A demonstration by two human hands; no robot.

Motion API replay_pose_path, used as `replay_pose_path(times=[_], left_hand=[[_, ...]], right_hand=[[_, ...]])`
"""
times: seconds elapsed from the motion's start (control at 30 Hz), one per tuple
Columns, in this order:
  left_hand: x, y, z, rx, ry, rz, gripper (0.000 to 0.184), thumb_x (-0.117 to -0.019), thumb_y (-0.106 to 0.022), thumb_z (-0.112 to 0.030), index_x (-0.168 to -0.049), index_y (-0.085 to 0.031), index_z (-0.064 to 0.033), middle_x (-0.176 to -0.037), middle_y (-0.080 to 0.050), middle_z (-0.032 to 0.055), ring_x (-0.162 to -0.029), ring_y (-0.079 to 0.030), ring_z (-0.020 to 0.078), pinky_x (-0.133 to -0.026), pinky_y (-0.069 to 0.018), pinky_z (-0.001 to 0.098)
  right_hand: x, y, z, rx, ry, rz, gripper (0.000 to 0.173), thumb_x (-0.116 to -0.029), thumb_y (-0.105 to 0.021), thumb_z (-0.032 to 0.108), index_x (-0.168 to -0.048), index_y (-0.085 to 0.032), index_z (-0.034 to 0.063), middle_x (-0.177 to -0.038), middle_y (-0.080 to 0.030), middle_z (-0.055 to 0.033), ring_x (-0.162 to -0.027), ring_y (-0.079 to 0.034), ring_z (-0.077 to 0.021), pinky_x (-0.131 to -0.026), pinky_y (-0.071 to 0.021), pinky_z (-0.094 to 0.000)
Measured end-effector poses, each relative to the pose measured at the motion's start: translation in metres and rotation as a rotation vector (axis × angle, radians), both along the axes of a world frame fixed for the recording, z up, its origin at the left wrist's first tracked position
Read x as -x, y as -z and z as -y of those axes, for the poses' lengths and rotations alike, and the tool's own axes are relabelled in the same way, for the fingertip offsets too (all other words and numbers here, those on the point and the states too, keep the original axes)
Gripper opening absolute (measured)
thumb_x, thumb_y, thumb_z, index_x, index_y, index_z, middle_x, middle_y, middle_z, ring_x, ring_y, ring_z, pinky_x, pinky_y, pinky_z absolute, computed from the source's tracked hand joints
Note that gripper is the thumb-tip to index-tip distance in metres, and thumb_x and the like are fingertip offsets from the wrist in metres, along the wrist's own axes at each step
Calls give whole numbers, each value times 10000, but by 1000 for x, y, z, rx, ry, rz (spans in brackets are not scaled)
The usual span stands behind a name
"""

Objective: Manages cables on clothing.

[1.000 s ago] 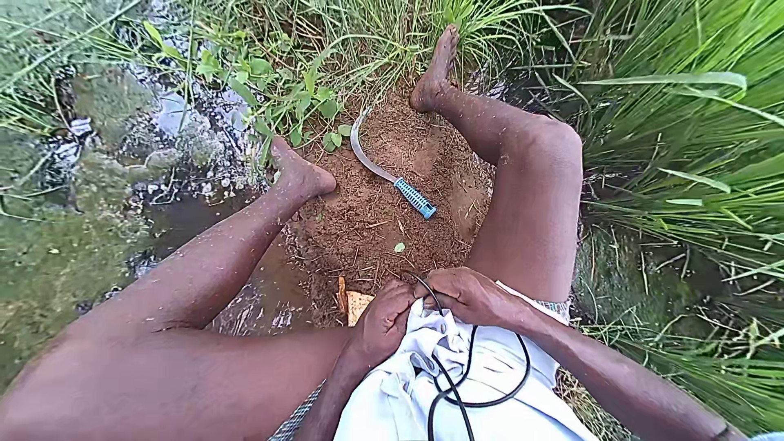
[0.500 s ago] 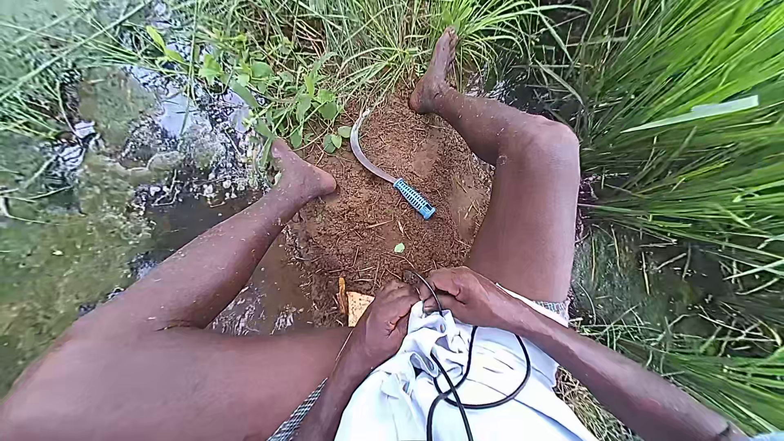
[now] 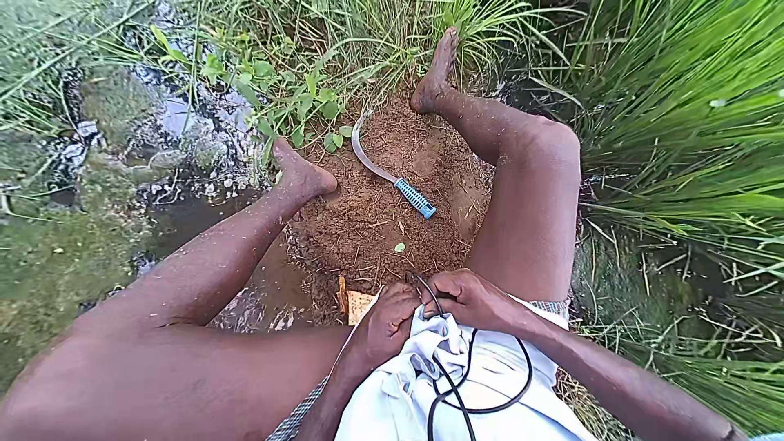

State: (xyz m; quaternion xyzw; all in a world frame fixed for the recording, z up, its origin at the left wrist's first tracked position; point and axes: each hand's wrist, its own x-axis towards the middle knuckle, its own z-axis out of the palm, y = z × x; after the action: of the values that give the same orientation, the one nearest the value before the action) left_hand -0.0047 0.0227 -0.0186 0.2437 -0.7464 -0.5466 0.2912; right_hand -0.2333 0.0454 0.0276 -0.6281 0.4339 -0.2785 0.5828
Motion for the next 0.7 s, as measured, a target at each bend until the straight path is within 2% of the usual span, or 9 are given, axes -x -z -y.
replay_pose_path(times=[0.13,0.23,0.47,0.6,0.67,0.7], left_hand=[[1,1,0,2,-9,-3,275,-1041,-525,-170,-922,-712,-7,-928,-737,88,-1042,-654,155,-1021,-462,325],[2,-2,0,-63,-7,-61,273,-1037,-524,-143,-919,-699,30,-941,-727,97,-1047,-637,119,-1036,-446,276],[10,-1,-3,-137,6,-172,256,-1035,-528,-119,-869,-655,29,-893,-695,80,-1011,-624,75,-1026,-444,248],[10,-3,-5,-249,20,-200,270,-1051,-526,-143,-899,-678,20,-975,-705,63,-1078,-615,58,-1040,-454,249],[11,-15,-2,-308,4,-156,238,-1022,-530,-59,-898,-680,77,-962,-709,104,-1048,-626,62,-999,-470,220],[17,-35,4,-384,-32,-67,199,-968,-532,33,-880,-681,131,-904,-707,130,-972,-632,52,-949,-478,186]], right_hand=[[0,2,0,8,11,-10,191,-1012,-624,157,-968,-671,-22,-770,-611,-54,-678,-530,-34,-641,-431,-180],[-2,1,1,17,21,-12,198,-1010,-625,162,-957,-665,-25,-763,-605,-53,-673,-525,-32,-635,-428,-179],[-2,3,0,28,28,41,219,-1017,-630,182,-949,-649,-25,-779,-593,-52,-690,-515,-29,-646,-421,-170],[-1,4,1,56,11,49,226,-1024,-619,192,-967,-658,-23,-760,-593,-53,-676,-520,-36,-635,-426,-179],[-2,4,1,86,15,27,239,-1028,-613,204,-981,-668,-24,-759,-602,-64,-670,-529,-57,-635,-439,-203],[-3,4,0,115,23,4,246,-1028,-610,210,-979,-674,-23,-754,-612,-76,-665,-545,-82,-635,-452,-231]])
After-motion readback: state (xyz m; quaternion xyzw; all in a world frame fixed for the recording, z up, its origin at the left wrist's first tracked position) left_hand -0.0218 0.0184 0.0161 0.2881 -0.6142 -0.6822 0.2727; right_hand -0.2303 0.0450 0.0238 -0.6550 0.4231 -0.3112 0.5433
